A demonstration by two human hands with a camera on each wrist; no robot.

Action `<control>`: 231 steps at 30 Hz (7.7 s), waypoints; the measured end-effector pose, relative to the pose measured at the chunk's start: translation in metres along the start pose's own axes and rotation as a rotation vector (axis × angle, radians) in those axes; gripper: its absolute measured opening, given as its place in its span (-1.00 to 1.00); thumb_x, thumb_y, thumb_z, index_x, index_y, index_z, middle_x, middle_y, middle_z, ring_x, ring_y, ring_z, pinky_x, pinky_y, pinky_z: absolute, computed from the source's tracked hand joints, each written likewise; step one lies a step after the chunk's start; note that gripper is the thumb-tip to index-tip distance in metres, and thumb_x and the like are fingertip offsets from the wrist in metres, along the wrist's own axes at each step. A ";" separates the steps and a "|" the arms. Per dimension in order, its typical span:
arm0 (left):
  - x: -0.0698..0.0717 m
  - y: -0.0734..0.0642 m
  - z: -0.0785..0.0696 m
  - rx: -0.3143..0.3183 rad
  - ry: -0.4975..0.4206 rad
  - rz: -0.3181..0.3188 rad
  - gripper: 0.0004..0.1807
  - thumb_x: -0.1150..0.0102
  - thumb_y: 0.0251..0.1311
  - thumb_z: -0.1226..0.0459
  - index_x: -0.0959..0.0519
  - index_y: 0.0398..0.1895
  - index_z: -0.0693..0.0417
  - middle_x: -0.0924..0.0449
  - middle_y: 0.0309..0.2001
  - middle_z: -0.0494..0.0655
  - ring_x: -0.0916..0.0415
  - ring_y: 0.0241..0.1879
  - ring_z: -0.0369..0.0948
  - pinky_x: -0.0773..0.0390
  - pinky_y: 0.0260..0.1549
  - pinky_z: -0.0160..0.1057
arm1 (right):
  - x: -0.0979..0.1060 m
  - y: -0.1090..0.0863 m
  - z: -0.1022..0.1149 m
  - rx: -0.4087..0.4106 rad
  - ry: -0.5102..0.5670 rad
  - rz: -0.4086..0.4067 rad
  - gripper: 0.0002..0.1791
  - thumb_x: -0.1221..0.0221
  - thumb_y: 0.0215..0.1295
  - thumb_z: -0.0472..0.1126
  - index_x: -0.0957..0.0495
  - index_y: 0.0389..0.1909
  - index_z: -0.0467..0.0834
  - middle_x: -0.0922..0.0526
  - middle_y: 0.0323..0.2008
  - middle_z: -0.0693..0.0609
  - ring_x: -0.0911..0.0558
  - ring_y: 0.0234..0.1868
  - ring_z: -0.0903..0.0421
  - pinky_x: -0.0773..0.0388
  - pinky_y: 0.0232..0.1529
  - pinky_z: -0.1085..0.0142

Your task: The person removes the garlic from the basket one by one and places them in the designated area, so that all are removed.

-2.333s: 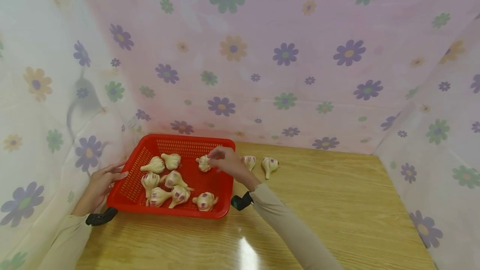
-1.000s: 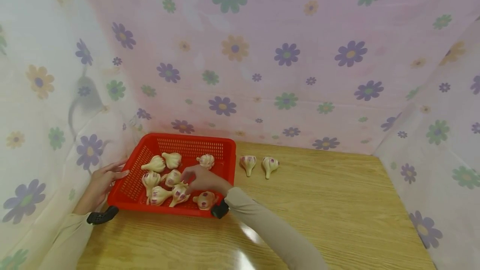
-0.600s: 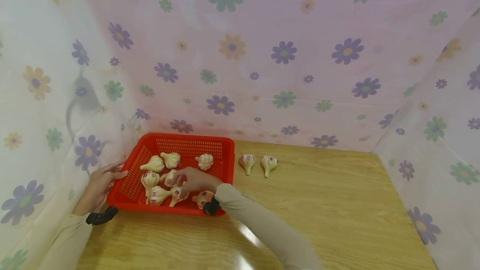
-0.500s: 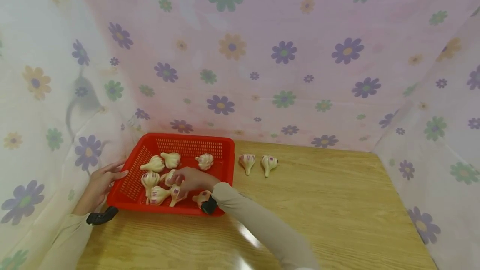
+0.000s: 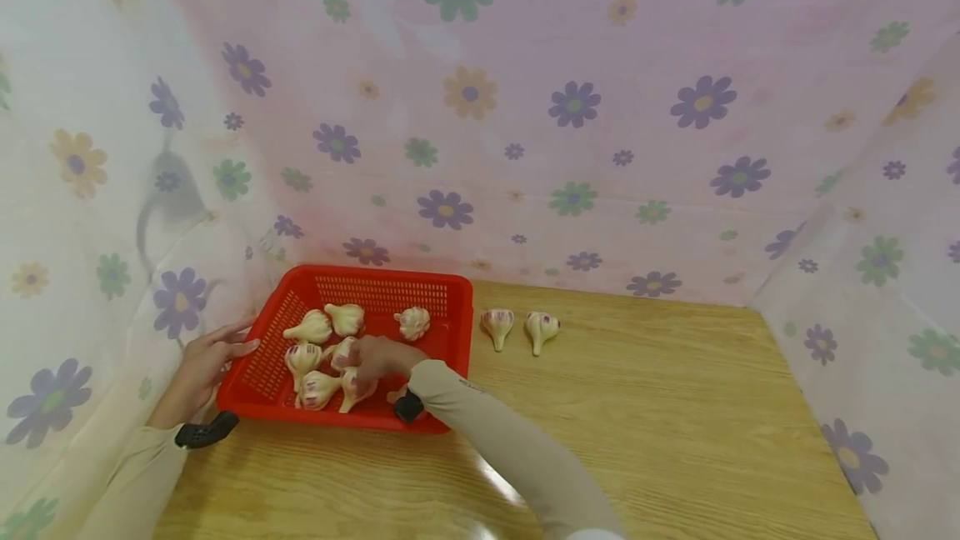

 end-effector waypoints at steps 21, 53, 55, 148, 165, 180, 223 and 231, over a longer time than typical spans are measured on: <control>0.000 -0.001 0.001 0.026 -0.059 -0.009 -0.29 -0.20 0.21 0.25 -0.18 0.42 0.08 -0.51 -0.22 -0.33 -0.58 -0.31 -0.30 -0.61 -0.30 -0.25 | -0.005 0.011 -0.015 -0.040 0.056 0.053 -0.58 -0.33 0.04 -0.28 -0.50 -0.03 -0.08 -0.42 -0.02 0.06 -0.36 -0.20 0.12 -0.37 -0.27 0.32; 0.000 -0.006 0.005 -0.036 -0.018 -0.032 -0.32 -0.18 0.22 0.28 -0.21 0.40 0.12 -0.51 -0.25 -0.32 -0.55 -0.34 -0.31 -0.60 -0.32 -0.29 | 0.002 -0.010 -0.021 0.162 0.225 -0.015 -0.62 -0.33 -0.09 -0.38 -0.55 -0.17 -0.09 -0.50 -0.21 0.01 -0.45 -0.29 0.08 -0.49 -0.35 0.30; -0.001 -0.006 0.005 -0.046 -0.006 -0.031 -0.33 -0.18 0.22 0.26 -0.22 0.40 0.12 -0.51 -0.25 -0.31 -0.54 -0.34 -0.32 -0.59 -0.33 -0.30 | 0.004 -0.016 -0.020 0.168 0.212 -0.042 -0.62 -0.34 -0.09 -0.34 -0.57 -0.17 -0.04 -0.51 -0.18 0.03 -0.44 -0.20 0.07 -0.50 -0.29 0.28; -0.003 -0.007 0.003 -0.044 -0.028 -0.015 -0.31 -0.19 0.22 0.26 -0.19 0.41 0.15 -0.49 -0.19 -0.31 -0.55 -0.30 -0.34 -0.60 -0.29 -0.28 | 0.090 -0.152 -0.082 0.135 0.408 -0.309 -0.59 -0.33 -0.01 -0.32 -0.52 -0.07 -0.10 -0.48 -0.03 -0.08 -0.58 -0.18 -0.06 -0.57 -0.31 0.15; -0.003 -0.008 0.003 -0.067 -0.020 -0.009 -0.32 -0.17 0.24 0.25 -0.19 0.40 0.18 -0.47 -0.16 -0.27 -0.56 -0.30 -0.33 -0.61 -0.29 -0.26 | 0.104 -0.179 -0.111 0.075 0.403 -0.359 -0.52 -0.31 0.08 -0.28 -0.49 0.08 -0.10 -0.36 0.10 -0.13 -0.57 -0.09 -0.12 -0.53 -0.16 0.07; -0.005 -0.006 0.003 -0.009 -0.032 -0.028 -0.29 -0.21 0.20 0.25 -0.19 0.40 0.14 -0.47 -0.27 -0.31 -0.55 -0.34 -0.32 -0.61 -0.32 -0.27 | 0.106 -0.189 -0.138 0.126 0.343 -0.419 -0.56 -0.31 0.09 -0.26 -0.50 0.03 -0.16 -0.35 0.15 -0.13 -0.30 0.16 -0.16 -0.46 -0.04 0.09; -0.004 -0.006 0.001 0.003 -0.015 -0.051 -0.31 -0.18 0.22 0.24 -0.20 0.41 0.10 -0.50 -0.26 -0.37 -0.56 -0.33 -0.32 -0.61 -0.31 -0.24 | 0.134 -0.223 -0.216 0.008 0.412 -0.428 -0.52 -0.19 0.24 -0.23 -0.34 0.16 -0.23 -0.21 0.25 -0.29 -0.52 0.00 -0.12 -0.48 -0.01 -0.07; -0.004 -0.006 0.001 -0.005 -0.009 -0.037 -0.30 -0.18 0.23 0.22 -0.19 0.42 0.09 -0.49 -0.20 -0.31 -0.56 -0.32 -0.32 -0.61 -0.29 -0.25 | 0.133 -0.224 -0.225 -0.018 0.411 -0.427 -0.57 -0.19 0.24 -0.24 -0.38 0.10 -0.28 -0.15 0.29 -0.35 -0.54 -0.03 -0.12 -0.50 -0.03 -0.08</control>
Point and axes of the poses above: each hand's wrist, its own y-axis towards the middle knuckle, its own x-axis out of the back of the hand, z = x × y, the point moved 1 cm from there along y, towards the middle knuckle
